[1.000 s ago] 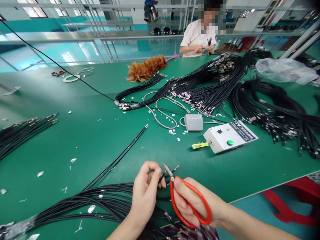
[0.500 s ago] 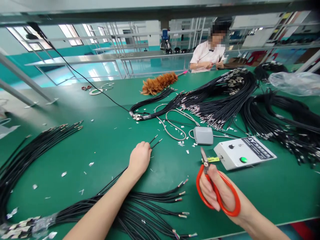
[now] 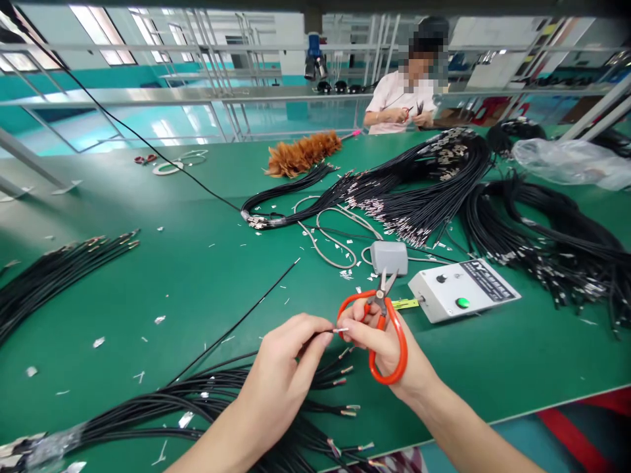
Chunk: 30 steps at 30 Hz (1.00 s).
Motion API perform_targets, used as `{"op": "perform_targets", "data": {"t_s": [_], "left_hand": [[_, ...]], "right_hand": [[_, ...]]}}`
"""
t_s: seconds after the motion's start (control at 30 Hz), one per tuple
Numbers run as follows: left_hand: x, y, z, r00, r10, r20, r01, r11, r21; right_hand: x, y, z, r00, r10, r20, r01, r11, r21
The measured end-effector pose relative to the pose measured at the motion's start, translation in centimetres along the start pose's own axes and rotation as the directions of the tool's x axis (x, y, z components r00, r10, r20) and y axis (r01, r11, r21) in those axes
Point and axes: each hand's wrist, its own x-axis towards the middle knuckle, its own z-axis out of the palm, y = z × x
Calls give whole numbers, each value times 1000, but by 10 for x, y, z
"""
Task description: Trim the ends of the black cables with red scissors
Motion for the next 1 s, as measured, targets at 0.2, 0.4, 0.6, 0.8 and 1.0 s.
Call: {"op": "perform_targets", "data": {"t_s": [0.2,0.4,0.6,0.8,1.0], "left_hand": [[-9,5,5,999,-26,-43,25,999,-26],[-18,8,12,988,-131,-76,122,986,-117],[-16,10,14,954,-297,-34,271,908,-320],[-15,8,18,962,-270,-50,241,918,-314],[-19,8,20,923,-383,-28,328,825,-461]], "right_hand": [[-4,1,4,995,75,71,-88,972,219],[-6,18,7,991,93,91,-119,930,347],[-11,21,7,984,177,36,-178,923,341],[-8,7,5,982,157,102,-183,915,359],[-18,29,9,968,239,75,-251,932,260]]}}
